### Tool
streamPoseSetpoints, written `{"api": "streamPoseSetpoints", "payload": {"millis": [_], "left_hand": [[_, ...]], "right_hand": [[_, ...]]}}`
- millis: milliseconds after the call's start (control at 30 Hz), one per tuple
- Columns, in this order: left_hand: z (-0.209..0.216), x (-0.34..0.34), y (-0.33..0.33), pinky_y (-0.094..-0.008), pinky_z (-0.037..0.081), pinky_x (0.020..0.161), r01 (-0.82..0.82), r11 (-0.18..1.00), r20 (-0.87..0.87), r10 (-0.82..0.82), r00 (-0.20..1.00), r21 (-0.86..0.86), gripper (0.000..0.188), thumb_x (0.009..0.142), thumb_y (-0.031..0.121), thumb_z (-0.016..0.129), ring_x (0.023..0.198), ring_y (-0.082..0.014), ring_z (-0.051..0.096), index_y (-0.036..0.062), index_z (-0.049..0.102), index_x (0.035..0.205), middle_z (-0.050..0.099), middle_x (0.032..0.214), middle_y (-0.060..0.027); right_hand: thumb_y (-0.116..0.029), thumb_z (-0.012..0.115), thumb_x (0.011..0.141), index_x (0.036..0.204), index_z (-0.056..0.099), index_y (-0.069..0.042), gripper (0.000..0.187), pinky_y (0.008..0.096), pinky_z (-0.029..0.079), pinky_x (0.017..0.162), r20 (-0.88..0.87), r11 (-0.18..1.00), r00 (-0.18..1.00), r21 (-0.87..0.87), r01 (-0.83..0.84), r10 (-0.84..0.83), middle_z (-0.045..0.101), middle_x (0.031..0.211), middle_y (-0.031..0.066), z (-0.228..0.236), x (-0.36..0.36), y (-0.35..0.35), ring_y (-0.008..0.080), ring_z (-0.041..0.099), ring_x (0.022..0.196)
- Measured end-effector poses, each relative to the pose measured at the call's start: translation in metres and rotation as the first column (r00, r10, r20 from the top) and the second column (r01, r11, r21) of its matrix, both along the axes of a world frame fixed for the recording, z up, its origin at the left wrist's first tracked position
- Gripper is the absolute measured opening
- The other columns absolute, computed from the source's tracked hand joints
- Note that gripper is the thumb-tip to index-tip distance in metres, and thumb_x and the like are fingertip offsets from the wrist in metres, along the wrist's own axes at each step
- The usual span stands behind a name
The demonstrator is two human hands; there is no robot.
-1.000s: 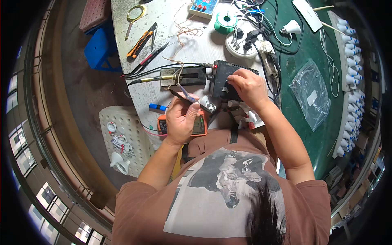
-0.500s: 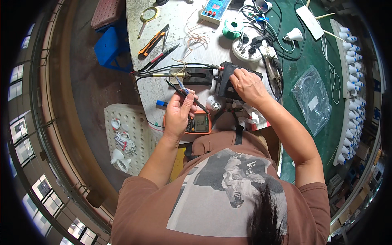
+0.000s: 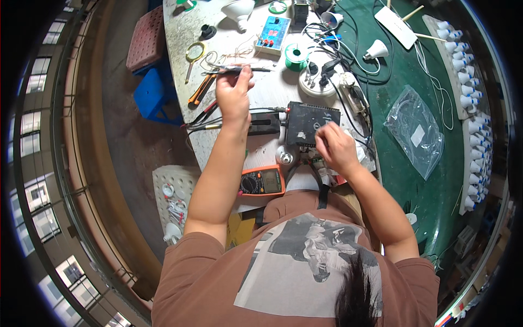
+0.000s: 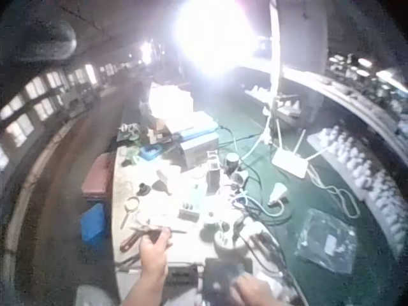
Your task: The person solders wires and circuit board components to LED panels with a soldering iron, then tests the connections with a multimeter.
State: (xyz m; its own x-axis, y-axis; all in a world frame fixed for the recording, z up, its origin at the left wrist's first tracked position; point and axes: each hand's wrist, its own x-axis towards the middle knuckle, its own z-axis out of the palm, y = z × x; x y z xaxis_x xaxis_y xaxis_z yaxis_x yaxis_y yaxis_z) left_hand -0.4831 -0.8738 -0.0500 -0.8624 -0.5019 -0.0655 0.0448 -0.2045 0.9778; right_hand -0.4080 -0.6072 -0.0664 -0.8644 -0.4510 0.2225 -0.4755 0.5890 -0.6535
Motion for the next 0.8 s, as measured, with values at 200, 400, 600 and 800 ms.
{"api": "streamPoseSetpoints", "payload": {"millis": [200, 400, 600, 800], "left_hand": [[-0.054, -0.095, 0.040, -0.0321, 0.054, 0.072, 0.033, 0.819, 0.061, 0.002, 0.998, -0.573, 0.023, 0.085, 0.020, 0.078, 0.077, -0.0203, 0.069, 0.0052, 0.068, 0.099, 0.073, 0.087, -0.0074], [-0.077, -0.126, 0.054, -0.0429, 0.055, 0.077, 0.003, 0.507, 0.022, 0.030, 0.999, -0.862, 0.029, 0.076, 0.030, 0.073, 0.079, -0.0359, 0.069, 0.0054, 0.069, 0.091, 0.071, 0.085, -0.0167], [-0.127, -0.153, 0.029, -0.0376, 0.055, 0.077, 0.248, 0.571, 0.268, -0.051, 0.962, -0.783, 0.037, 0.077, 0.036, 0.077, 0.079, -0.0263, 0.071, 0.0021, 0.072, 0.091, 0.073, 0.085, -0.0144], [-0.151, -0.165, -0.040, -0.0287, 0.044, 0.056, 0.643, 0.608, 0.570, -0.349, 0.744, -0.466, 0.044, 0.089, 0.038, 0.076, 0.062, -0.0105, 0.051, 0.0079, 0.067, 0.120, 0.056, 0.074, 0.0011]], "right_hand": [[-0.005, 0.066, 0.083, 0.085, 0.060, -0.003, 0.006, 0.0364, 0.049, 0.058, 0.170, 0.974, 0.965, -0.071, 0.214, -0.200, 0.061, 0.081, 0.0098, 0.015, 0.065, 0.057, 0.0267, 0.061, 0.066], [-0.003, 0.066, 0.083, 0.084, 0.060, -0.004, 0.007, 0.0318, 0.045, 0.052, 0.264, 0.895, 0.874, -0.074, 0.440, -0.408, 0.057, 0.079, 0.0077, 0.027, 0.104, 0.095, 0.0204, 0.056, 0.058], [-0.003, 0.067, 0.084, 0.085, 0.061, -0.005, 0.007, 0.0291, 0.045, 0.052, 0.332, 0.819, 0.794, -0.097, 0.566, -0.510, 0.057, 0.079, 0.0056, 0.031, 0.132, 0.115, 0.0156, 0.055, 0.058], [-0.011, 0.068, 0.084, 0.087, 0.063, -0.010, 0.006, 0.0374, 0.053, 0.061, 0.234, 0.743, 0.735, -0.069, 0.666, -0.637, 0.062, 0.085, 0.0075, 0.024, 0.187, 0.141, 0.0269, 0.065, 0.073]]}}
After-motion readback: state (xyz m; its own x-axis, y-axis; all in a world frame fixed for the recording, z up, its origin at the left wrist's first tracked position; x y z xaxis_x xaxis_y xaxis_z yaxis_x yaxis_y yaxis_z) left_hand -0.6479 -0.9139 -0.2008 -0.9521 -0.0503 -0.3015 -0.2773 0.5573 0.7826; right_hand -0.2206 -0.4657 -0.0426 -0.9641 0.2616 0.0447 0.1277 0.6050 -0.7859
